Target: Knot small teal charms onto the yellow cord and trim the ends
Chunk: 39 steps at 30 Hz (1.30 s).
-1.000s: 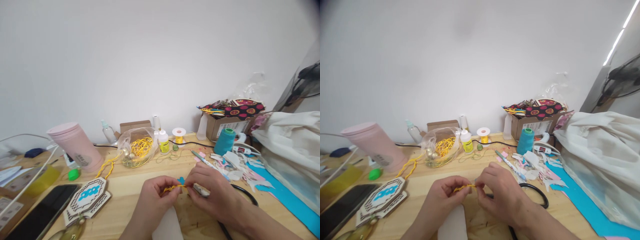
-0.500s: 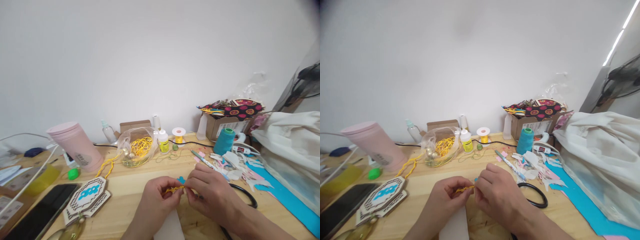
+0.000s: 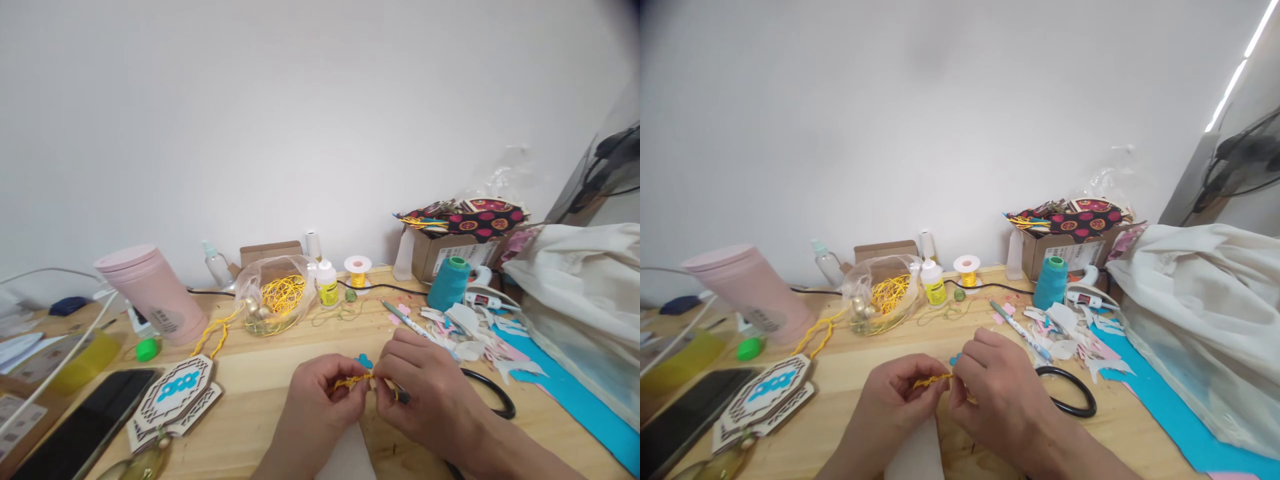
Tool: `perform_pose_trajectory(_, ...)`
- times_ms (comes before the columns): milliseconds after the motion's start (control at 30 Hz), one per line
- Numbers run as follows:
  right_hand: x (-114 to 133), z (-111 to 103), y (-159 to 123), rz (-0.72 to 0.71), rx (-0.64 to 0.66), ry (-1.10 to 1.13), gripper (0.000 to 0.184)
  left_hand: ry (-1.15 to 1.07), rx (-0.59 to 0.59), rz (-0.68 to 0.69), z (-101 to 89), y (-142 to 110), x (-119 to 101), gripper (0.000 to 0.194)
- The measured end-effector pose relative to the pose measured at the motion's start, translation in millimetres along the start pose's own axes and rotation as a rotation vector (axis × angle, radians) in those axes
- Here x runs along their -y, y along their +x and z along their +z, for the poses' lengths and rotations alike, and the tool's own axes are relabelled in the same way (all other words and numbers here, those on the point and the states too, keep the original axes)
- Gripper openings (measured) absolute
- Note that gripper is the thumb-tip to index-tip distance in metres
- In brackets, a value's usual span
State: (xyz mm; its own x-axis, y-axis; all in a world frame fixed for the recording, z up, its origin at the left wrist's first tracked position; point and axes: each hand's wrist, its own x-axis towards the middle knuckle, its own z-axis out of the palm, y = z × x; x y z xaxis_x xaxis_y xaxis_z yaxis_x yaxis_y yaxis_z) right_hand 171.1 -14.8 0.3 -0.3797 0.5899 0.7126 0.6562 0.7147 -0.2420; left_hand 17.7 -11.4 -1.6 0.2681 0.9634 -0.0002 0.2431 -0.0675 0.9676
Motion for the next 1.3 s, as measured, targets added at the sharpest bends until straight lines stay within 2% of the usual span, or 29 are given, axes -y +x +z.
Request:
perform_pose_trajectory(167,-2.3,-0.8,-0.6,0.092,0.046,0.127,0.015,-0.113,0.009,-0.028,-3.6,2.6,0.4,0.010)
perform_pose_trajectory(367,-3.7,-0.3,-2.0,0.209,0.058,0.199,0.013,-0.223,0.090,-0.056,-4.4,3.0,0.2,0.012)
perform_pose_trajectory(700,-2.6,0.3,-2.7,0.368,0.130,0.284,0.013,-0.160,0.073,-0.061,-7.2,2.2,0.5,0.013)
perform_pose_trajectory(867,-2.3,0.8,-2.9,0.349,0.131,0.310,0.014,-0.140,0.047,-0.060,-6.5,3.2,0.0,0.012)
perform_pose_trajectory(1100,-0.5,0.6,-1.5,0.207,0.095,0.241,0.015,-0.147,-0.032,-0.062,-1.6,4.1,2.7,0.008)
perform_pose_trajectory(1200,-1.5,1.7,-1.7,0.184,0.080,0.229,0.014,-0.230,-0.032,-0.118,-0.9,5.5,2.4,0.006)
perform_pose_trajectory(1300,-3.2,3.0,-3.0,0.190,0.049,0.241,0.015,-0.338,0.022,-0.204,-2.6,7.1,2.5,0.007)
